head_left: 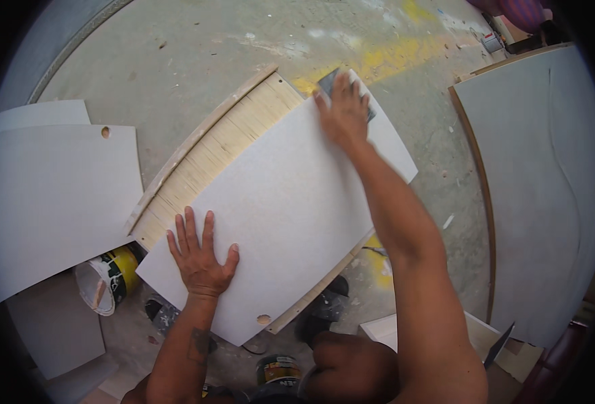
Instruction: The user is applying a substance (likely putty or filler) to a wooden panel and then sanding it down manually with sandpaper.
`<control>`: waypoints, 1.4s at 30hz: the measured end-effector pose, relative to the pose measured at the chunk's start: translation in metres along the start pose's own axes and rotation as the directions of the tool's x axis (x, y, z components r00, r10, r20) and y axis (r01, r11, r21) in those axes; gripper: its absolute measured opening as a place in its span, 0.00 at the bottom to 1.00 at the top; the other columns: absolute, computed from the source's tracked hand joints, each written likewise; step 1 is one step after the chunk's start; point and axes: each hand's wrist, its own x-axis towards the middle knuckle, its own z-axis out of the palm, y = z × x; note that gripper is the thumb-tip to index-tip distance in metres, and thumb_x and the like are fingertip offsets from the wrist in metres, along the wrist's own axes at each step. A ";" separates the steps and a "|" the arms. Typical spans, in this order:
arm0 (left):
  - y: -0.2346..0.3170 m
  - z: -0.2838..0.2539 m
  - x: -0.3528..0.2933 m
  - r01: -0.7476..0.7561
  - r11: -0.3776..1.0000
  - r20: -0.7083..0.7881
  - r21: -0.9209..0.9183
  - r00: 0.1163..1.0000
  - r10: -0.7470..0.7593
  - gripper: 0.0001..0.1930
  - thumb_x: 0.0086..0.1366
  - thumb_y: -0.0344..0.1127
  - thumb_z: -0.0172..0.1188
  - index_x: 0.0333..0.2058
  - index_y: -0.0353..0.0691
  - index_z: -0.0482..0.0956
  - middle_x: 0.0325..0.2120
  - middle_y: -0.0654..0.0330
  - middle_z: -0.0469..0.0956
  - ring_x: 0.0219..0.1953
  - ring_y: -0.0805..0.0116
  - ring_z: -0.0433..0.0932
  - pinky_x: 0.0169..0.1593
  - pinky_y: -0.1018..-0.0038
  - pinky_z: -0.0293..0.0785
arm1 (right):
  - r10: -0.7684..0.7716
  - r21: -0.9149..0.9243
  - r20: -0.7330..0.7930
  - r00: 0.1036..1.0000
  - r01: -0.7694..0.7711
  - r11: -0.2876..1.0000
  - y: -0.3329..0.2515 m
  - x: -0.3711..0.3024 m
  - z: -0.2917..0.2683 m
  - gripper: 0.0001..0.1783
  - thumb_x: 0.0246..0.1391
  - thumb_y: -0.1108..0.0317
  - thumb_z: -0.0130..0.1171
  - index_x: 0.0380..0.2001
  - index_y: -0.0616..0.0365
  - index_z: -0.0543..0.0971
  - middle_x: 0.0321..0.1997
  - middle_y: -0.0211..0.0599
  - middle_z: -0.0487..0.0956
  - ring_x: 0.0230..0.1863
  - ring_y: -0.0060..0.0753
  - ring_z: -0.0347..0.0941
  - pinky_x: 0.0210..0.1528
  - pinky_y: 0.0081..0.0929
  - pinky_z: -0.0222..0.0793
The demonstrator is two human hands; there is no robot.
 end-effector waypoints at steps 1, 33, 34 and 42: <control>-0.001 0.000 0.003 -0.002 1.000 -0.014 0.006 1.000 0.002 0.39 0.58 0.55 0.58 0.66 0.46 0.64 0.70 0.45 0.53 0.73 0.45 0.48 0.72 0.44 0.38 | -0.068 -0.143 0.133 0.989 0.086 0.986 -0.011 -0.026 -0.003 0.48 0.65 0.37 0.40 0.72 0.66 0.48 0.77 0.52 0.49 0.77 0.57 0.41 0.75 0.58 0.30; 0.003 0.003 0.001 -0.038 0.998 -0.030 0.046 0.999 0.039 0.39 0.60 0.52 0.58 0.68 0.46 0.61 0.71 0.47 0.52 0.73 0.45 0.47 0.72 0.47 0.37 | -0.371 0.143 0.423 0.826 0.344 0.928 0.056 -0.160 -0.034 0.51 0.56 0.34 0.52 0.73 0.53 0.51 0.78 0.43 0.48 0.79 0.51 0.39 0.76 0.57 0.27; 0.002 0.004 0.001 -0.029 0.998 -0.033 0.053 0.999 0.031 0.39 0.59 0.52 0.58 0.67 0.47 0.62 0.71 0.47 0.52 0.73 0.46 0.47 0.72 0.47 0.37 | -0.036 -0.057 0.316 0.948 0.056 0.997 0.077 -0.138 -0.038 0.47 0.61 0.40 0.49 0.74 0.54 0.49 0.78 0.45 0.48 0.78 0.52 0.40 0.76 0.57 0.26; 0.003 0.005 0.003 -0.020 0.998 -0.060 0.061 0.998 0.023 0.39 0.59 0.53 0.57 0.68 0.48 0.62 0.71 0.48 0.51 0.74 0.48 0.46 0.73 0.48 0.37 | -0.369 0.270 0.412 0.833 0.274 0.923 -0.016 -0.241 -0.035 0.54 0.56 0.35 0.53 0.74 0.56 0.47 0.78 0.48 0.46 0.78 0.59 0.35 0.75 0.62 0.24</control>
